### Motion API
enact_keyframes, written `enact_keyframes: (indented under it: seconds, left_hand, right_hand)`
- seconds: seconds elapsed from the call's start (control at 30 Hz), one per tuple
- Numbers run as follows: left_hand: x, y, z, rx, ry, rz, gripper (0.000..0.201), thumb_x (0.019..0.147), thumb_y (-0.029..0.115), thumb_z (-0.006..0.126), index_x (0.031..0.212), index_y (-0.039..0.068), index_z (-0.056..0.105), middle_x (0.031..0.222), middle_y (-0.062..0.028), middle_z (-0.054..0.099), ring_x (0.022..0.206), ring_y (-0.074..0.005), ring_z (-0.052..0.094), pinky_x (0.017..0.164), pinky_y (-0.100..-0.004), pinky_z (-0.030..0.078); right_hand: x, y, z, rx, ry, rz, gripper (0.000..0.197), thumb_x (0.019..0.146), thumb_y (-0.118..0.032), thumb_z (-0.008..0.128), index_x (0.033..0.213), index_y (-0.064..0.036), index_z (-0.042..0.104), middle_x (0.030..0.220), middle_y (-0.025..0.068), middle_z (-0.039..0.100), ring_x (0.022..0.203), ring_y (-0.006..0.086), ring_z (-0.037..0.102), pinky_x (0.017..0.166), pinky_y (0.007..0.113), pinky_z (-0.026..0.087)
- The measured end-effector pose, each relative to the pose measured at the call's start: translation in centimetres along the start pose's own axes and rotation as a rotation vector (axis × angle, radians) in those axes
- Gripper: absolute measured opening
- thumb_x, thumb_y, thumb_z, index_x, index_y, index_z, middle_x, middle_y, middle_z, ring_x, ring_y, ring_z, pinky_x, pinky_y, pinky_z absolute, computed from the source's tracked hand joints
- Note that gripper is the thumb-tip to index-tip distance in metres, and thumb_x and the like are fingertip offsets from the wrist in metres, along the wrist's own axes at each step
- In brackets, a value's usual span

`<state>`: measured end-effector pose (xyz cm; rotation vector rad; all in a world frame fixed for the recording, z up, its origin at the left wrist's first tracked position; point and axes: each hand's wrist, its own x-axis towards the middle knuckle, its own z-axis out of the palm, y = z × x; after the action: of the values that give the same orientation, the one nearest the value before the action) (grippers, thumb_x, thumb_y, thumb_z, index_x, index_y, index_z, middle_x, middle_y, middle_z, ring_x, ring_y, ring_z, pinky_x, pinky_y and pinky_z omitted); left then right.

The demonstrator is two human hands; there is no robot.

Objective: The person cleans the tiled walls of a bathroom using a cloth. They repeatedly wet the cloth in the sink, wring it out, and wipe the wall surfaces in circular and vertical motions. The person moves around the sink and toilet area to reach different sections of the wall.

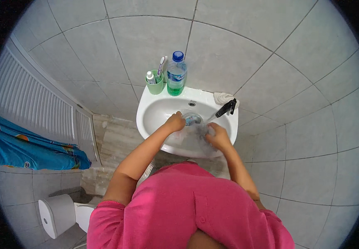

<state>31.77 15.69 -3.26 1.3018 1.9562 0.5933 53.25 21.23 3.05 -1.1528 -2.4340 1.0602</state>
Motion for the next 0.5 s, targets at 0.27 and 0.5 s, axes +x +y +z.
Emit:
enact_keyframes:
  seconds: [0.27, 0.5]
  left_hand:
    - [0.4, 1.3, -1.4, -0.386, -0.108, -0.085, 0.037, 0.076, 0.019, 0.051, 0.092, -0.013, 0.039, 0.090, -0.0284, 0.052, 0.067, -0.0341, 0.060, 0.042, -0.0391, 0.051]
    - [1.1, 2.1, -1.3, -0.348, -0.128, -0.159, 0.039, 0.077, 0.015, 0.049, 0.095, -0.016, 0.035, 0.075, -0.0269, 0.056, 0.057, -0.0311, 0.061, 0.040, -0.0397, 0.051]
  right_hand:
    - [2.8, -3.5, -1.7, -0.092, 0.359, -0.292, 0.027, 0.067, -0.005, 0.055, 0.094, -0.0026, 0.053, 0.087, 0.0168, 0.056, 0.080, 0.0333, 0.054, 0.068, 0.037, 0.044]
    - [4.1, 0.1, 5.4, -0.086, 0.181, -0.293, 0.031, 0.073, -0.012, 0.052, 0.104, -0.0068, 0.051, 0.106, 0.0141, 0.050, 0.097, 0.0312, 0.049, 0.083, 0.039, 0.039]
